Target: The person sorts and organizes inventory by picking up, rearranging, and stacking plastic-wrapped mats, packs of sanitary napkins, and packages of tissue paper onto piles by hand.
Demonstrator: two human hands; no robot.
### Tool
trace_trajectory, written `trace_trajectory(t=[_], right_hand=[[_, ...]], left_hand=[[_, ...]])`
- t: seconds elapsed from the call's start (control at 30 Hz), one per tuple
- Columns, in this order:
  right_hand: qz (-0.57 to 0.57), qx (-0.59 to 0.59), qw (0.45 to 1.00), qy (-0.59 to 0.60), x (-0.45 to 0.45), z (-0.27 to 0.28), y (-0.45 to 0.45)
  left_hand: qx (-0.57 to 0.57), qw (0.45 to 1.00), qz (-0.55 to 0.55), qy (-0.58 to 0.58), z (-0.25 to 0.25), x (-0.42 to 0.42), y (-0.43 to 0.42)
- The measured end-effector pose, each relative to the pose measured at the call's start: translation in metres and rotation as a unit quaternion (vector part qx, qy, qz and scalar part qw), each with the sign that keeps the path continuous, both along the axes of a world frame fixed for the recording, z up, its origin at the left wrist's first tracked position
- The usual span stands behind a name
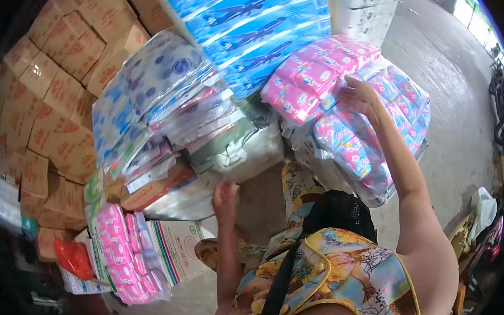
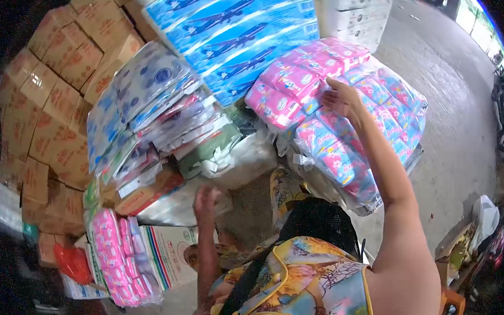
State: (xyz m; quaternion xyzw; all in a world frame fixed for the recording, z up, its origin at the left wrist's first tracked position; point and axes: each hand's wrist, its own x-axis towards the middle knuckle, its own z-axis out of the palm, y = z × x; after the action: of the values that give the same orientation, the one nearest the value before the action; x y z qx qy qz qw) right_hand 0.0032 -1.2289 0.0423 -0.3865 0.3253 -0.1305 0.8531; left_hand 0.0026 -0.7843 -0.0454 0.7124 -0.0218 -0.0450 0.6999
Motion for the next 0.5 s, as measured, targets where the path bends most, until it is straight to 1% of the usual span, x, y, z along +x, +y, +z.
trace_trajectory(t=[0.03, 0.1, 0.13, 0.17, 0.2, 0.23, 0.27, 0.3, 0.33, 0.37, 0.47, 0.5], right_hand=[[0.015, 0.011, 0.999, -0.031, 0.005, -0.003, -0.005], [0.021, -0.002, 0.998, -0.062, 0.025, -0.008, -0.017], [-0.026, 0.014, 0.999, -0.04, 0.03, 0.004, -0.011], [-0.033, 0.017, 0.998, -0.045, 0.038, 0.0, -0.014], [-0.046, 0.044, 0.996, -0.064, 0.054, -0.014, -0.023], [-0.058, 0.07, 0.992, -0.084, 0.059, -0.009, -0.024], [-0.058, 0.064, 0.992, -0.096, 0.063, -0.005, -0.021], [-0.09, 0.036, 0.992, -0.087, 0.074, -0.013, -0.025], [-0.123, 0.007, 0.989, -0.076, 0.084, -0.022, -0.031], [-0.148, -0.003, 0.988, -0.044, 0.074, -0.001, -0.015], [-0.174, -0.02, 0.982, -0.074, 0.081, -0.002, -0.015], [-0.179, -0.029, 0.982, -0.059, 0.075, 0.006, -0.012]], left_hand=[[0.003, 0.996, -0.089, -0.022, -0.002, 0.005, -0.01], [0.016, 0.992, -0.122, -0.04, -0.005, 0.004, -0.031], [0.023, 0.987, -0.147, -0.055, -0.006, 0.005, -0.04], [0.032, 0.985, -0.164, -0.038, -0.011, 0.01, -0.046], [0.034, 0.984, -0.17, -0.044, -0.019, 0.015, -0.052], [-0.013, 0.985, -0.172, 0.014, -0.024, 0.021, -0.06], [-0.061, 0.98, -0.175, 0.071, -0.027, 0.029, -0.069], [-0.063, 0.979, -0.185, 0.064, -0.013, 0.034, -0.082], [-0.058, 0.971, -0.179, 0.148, 0.012, 0.037, -0.096], [-0.051, 0.956, -0.172, 0.231, 0.029, 0.044, -0.111], [-0.057, 0.937, -0.248, 0.238, 0.044, 0.076, -0.157], [-0.057, 0.925, -0.28, 0.251, 0.05, 0.085, -0.172]])
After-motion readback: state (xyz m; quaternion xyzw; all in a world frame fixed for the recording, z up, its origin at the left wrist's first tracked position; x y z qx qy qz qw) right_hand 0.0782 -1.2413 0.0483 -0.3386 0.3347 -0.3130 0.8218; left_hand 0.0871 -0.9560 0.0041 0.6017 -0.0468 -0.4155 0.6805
